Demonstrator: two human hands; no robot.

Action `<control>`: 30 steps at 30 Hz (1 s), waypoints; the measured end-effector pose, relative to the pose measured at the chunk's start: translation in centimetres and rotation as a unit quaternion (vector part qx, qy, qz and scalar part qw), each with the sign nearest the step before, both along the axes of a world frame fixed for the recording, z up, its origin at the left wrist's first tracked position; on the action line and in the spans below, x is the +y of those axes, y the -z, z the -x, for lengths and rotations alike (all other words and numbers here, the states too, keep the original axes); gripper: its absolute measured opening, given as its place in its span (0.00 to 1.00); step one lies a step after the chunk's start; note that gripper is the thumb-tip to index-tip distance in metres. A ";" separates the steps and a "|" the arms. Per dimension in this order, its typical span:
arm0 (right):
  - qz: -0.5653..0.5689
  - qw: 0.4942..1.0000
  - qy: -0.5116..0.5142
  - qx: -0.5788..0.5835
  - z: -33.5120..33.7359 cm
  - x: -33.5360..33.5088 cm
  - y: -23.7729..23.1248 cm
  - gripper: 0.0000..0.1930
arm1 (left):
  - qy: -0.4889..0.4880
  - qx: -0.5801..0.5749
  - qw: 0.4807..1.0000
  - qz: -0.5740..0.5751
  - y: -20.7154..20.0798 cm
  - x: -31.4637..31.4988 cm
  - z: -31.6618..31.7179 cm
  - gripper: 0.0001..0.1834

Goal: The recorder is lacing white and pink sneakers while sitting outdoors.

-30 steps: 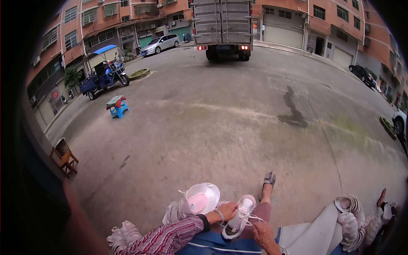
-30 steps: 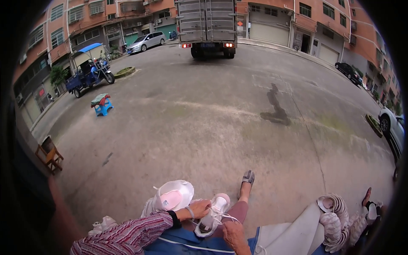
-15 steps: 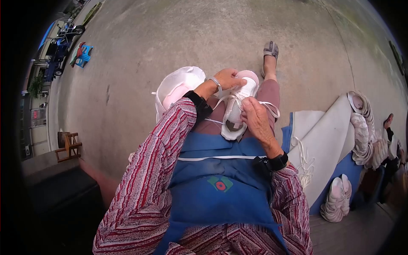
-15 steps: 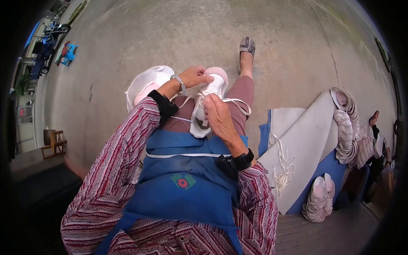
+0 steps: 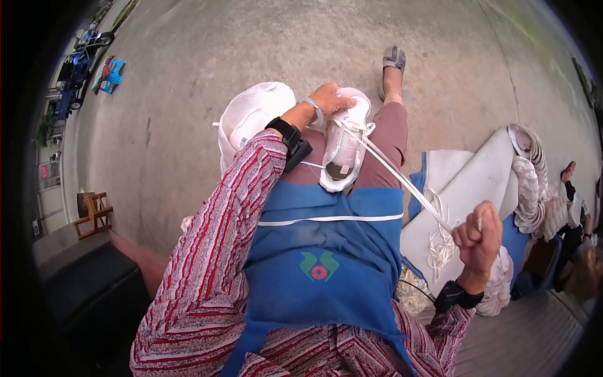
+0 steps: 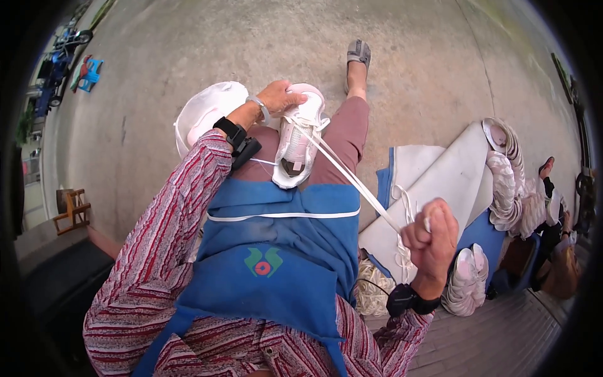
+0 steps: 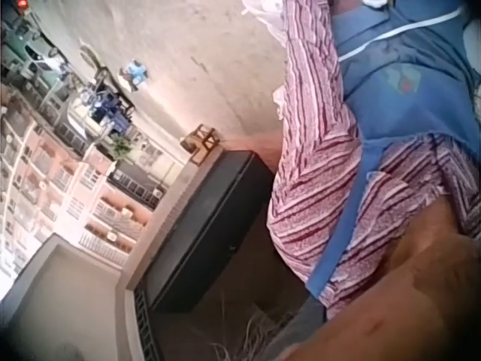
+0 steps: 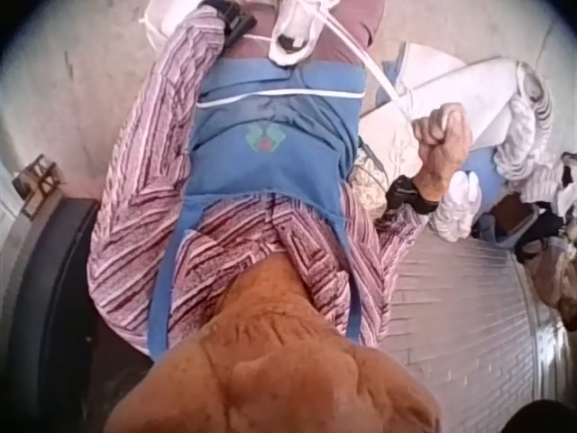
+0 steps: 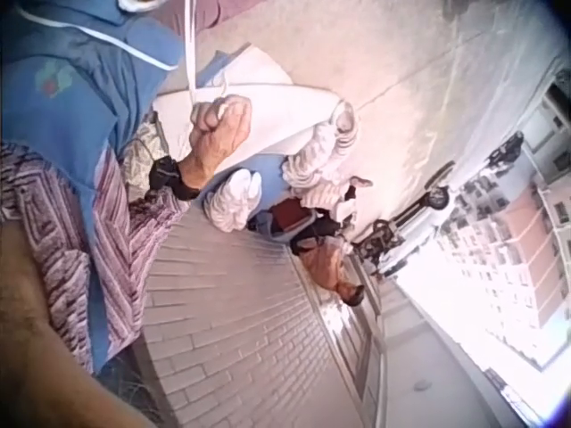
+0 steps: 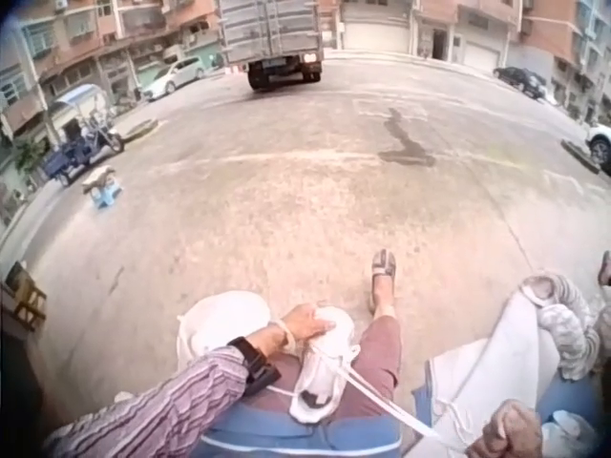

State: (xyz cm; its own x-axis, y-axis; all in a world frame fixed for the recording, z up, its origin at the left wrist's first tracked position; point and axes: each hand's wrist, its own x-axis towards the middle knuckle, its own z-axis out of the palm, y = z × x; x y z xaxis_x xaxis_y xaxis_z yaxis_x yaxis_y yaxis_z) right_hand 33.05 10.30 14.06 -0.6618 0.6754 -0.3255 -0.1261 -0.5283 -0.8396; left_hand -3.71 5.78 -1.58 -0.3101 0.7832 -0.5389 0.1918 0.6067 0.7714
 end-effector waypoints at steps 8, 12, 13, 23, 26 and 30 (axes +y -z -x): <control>-0.010 0.964 0.263 0.044 -17.2 2.7 -2.0 0.11 | -0.022 0.041 0.999 -0.015 2.6 0.3 0.5 0.32; 0.012 0.925 0.291 -0.243 -16.4 3.0 5.5 0.15 | -0.042 0.074 0.995 -0.047 3.8 0.3 0.0 0.29; -0.021 0.893 0.267 -0.361 -13.6 2.6 7.1 0.13 | -0.051 0.085 0.994 -0.055 3.7 0.2 0.1 0.28; -0.521 0.802 -0.043 -0.288 10.2 -1.5 11.3 0.06 | 0.032 0.251 0.943 -0.214 -1.8 -7.0 -5.0 0.08; -0.537 0.799 -0.054 -0.266 13.9 -1.9 12.7 0.05 | 0.014 0.230 0.945 -0.232 -1.6 -6.6 -5.4 0.07; -0.536 0.794 -0.040 -0.285 16.1 -2.0 13.6 0.07 | 0.058 0.301 0.916 -0.260 -1.1 -6.4 -5.3 0.06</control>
State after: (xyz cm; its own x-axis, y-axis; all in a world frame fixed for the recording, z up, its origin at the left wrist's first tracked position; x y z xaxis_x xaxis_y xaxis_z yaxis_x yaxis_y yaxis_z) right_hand 16.92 8.26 0.48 -0.6673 0.7304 0.1456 0.4342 0.5403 -0.7208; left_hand 1.60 -0.62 -0.44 -0.3266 0.9320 0.1573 0.7179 0.1364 0.6827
